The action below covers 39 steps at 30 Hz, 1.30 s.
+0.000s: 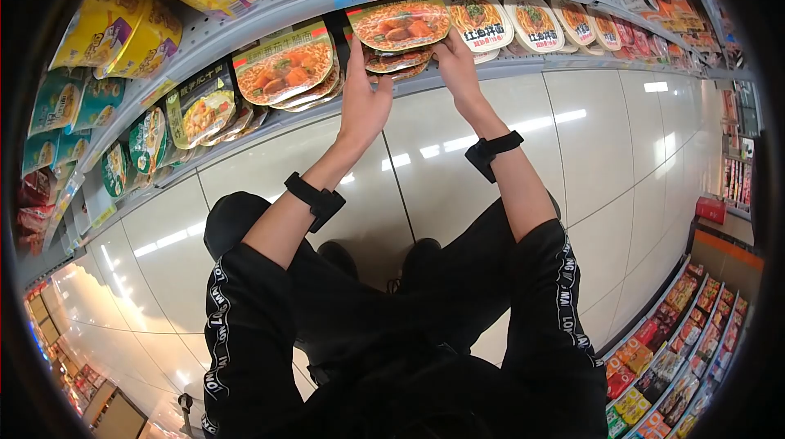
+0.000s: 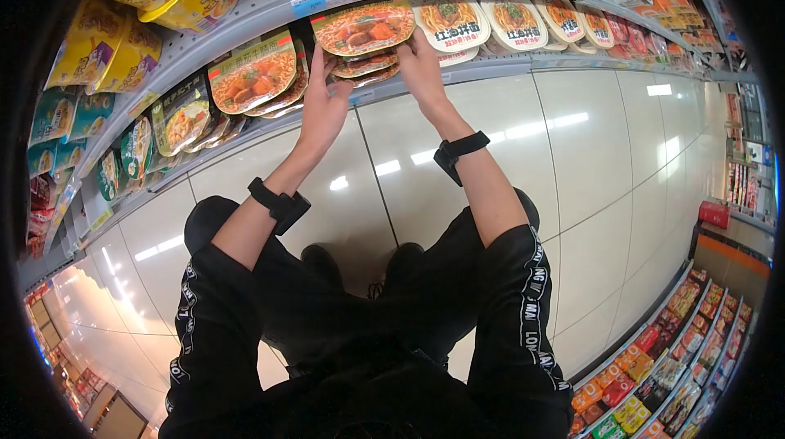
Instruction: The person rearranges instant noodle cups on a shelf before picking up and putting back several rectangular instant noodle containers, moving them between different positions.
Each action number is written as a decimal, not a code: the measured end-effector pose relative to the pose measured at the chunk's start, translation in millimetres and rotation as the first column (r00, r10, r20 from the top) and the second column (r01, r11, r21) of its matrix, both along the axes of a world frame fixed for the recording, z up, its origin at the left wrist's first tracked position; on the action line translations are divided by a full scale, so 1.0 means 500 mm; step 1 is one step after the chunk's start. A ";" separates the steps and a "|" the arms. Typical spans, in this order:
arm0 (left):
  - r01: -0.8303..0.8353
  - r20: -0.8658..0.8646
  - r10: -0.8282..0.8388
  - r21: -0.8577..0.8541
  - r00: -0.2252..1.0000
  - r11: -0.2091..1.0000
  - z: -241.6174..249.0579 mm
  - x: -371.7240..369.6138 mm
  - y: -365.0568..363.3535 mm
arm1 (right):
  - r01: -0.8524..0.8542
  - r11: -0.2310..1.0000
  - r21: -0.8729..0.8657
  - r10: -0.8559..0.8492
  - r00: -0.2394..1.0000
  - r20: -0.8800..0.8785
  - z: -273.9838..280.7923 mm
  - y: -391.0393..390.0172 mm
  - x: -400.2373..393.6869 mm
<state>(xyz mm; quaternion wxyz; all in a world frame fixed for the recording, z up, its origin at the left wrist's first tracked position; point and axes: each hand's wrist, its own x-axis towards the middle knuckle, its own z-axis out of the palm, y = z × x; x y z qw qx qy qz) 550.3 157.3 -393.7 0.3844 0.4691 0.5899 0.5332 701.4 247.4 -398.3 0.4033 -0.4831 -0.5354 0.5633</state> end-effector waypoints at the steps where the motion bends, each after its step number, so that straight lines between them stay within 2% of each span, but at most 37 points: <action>1: 0.000 -0.032 0.001 0.018 0.999 1.000 -0.001 -0.002 0.000 | 0.000 1.000 0.000 0.000 1.000 0.000 0.000 0.001 0.001; 3: 0.003 -0.066 0.000 0.034 0.998 0.999 0.000 -0.003 -0.001 | 0.031 0.999 0.036 -0.031 1.000 -0.003 0.011 0.000 0.000; 12: -0.002 0.052 0.000 0.031 0.999 1.000 0.003 -0.019 0.011 | 0.021 0.998 0.064 -0.024 0.998 0.055 0.025 0.003 0.003; 15: -0.022 0.072 0.021 0.005 0.997 1.000 0.003 -0.019 0.009 | 0.028 0.999 0.035 -0.028 1.000 0.003 0.022 0.003 -0.001; 19: -0.019 0.048 0.018 0.026 0.999 0.999 0.010 -0.019 0.003 | 0.021 0.994 0.109 -0.026 0.999 0.047 0.013 0.004 -0.004; 22: -0.032 -0.013 0.032 0.015 0.999 0.999 -0.001 -0.007 -0.004 | 0.043 0.995 0.093 -0.040 0.998 -0.040 0.010 0.004 -0.006; 26: -0.032 -0.104 0.032 -0.001 0.994 0.999 -0.009 -0.003 -0.018 | -0.015 0.975 0.220 0.004 0.999 0.049 -0.016 0.004 -0.004; 30: -0.047 -0.099 0.047 -0.002 0.994 0.999 -0.019 -0.001 -0.022 | -0.032 0.949 0.315 -0.002 0.994 0.108 -0.036 0.012 0.001; 36: -0.075 -0.141 0.076 0.013 0.987 0.997 -0.012 0.007 -0.028 | -0.053 0.959 0.278 0.004 0.985 0.172 -0.036 0.004 0.003; 38: -0.136 0.098 0.145 -0.099 0.984 0.986 -0.007 0.022 -0.029 | -0.018 0.949 0.314 -0.046 0.980 0.195 -0.063 -0.004 -0.001; 39: -0.134 0.099 0.144 -0.098 0.985 0.986 -0.018 0.025 -0.029 | 0.013 0.935 0.354 -0.095 0.972 0.215 -0.076 -0.003 0.000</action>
